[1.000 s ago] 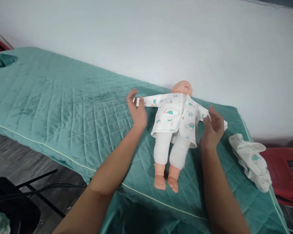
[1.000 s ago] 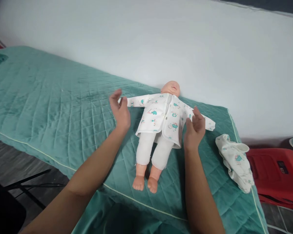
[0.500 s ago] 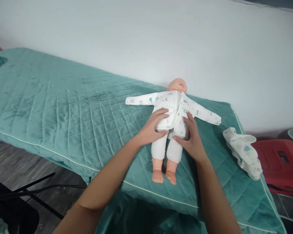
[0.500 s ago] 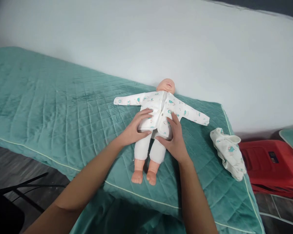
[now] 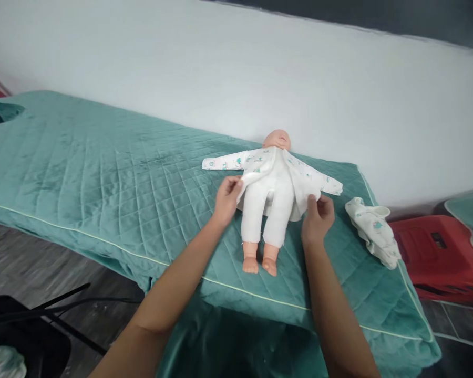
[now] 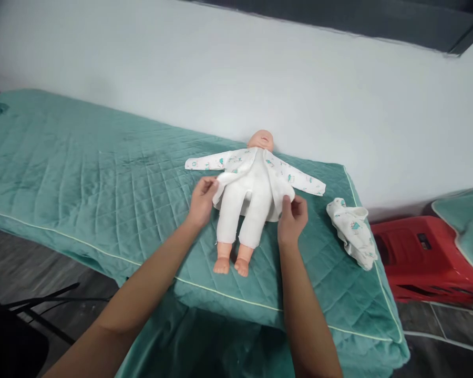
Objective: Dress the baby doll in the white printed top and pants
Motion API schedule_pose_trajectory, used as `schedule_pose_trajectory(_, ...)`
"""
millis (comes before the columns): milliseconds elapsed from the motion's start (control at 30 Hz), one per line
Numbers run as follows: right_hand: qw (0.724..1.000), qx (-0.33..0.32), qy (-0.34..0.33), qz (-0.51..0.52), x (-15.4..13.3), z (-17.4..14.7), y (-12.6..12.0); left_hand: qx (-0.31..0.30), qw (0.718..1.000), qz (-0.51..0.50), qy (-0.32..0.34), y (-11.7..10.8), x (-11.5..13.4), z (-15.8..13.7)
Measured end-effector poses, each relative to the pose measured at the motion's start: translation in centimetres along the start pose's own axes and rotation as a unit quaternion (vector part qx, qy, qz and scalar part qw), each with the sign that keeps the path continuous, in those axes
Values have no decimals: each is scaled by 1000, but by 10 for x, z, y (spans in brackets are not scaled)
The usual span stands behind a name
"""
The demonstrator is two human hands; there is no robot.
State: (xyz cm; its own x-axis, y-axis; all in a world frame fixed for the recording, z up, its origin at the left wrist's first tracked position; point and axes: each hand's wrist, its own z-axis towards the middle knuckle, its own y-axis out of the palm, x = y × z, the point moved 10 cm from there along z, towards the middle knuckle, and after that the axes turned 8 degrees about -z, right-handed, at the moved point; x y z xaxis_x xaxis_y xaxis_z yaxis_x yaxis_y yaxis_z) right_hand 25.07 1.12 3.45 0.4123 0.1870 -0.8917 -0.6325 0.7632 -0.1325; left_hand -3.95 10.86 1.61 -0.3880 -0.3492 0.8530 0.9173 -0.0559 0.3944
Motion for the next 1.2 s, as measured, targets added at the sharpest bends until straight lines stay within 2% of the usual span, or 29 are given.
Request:
schedule_pose_trajectory(100,990,31,113,73,31,3,-16,147,982,-106,-44,-40,-13,-4)
schedule_pose_trajectory(200,985,13,145,92,41,-4,-28,198,970,-135,-43,-59,-11,-11)
schedule_pose_trajectory(367,989,-46,118,78,28,-34,-44,188,979,-82,5,-64,8,-24)
schedule_pose_trajectory(433,995,-70,68,10,17,-38,-54,181,982,-57,5,-62,11,-28)
schedule_pose_trajectory(500,992,-82,-19,-89,2,-30,-67,165,985,-43,-1,-60,12,-31)
schedule_pose_trajectory(600,954,-90,-155,-238,-13,1,-86,131,991,-20,-9,-54,12,-35)
schedule_pose_trajectory(667,920,-102,-191,-326,-9,29,-98,108,994,0,-15,-51,13,-39)
schedule_pose_trajectory(733,886,-105,-160,-421,7,58,-116,90,995,24,-22,-49,15,-44)
schedule_pose_trajectory(800,855,-126,-71,-499,33,79,-137,75,995,53,-32,-48,18,-51)
schedule_pose_trajectory(867,825,-171,-6,-539,53,87,-149,57,994,81,-47,-47,21,-58)
schedule_pose_trajectory(967,801,-222,-10,-556,50,86,-142,28,991,108,-77,-41,25,-70)
schedule_pose_trajectory(1067,817,-242,-7,-523,21,76,-121,1,989,113,-92,-27,35,-84)
schedule_pose_trajectory(1133,855,-254,19,-451,-10,63,-104,-41,989,115,-86,-5,48,-97)
schedule_pose_trajectory(1200,899,-296,45,-319,-46,39,-82,-109,983,126,-78,24,63,-114)
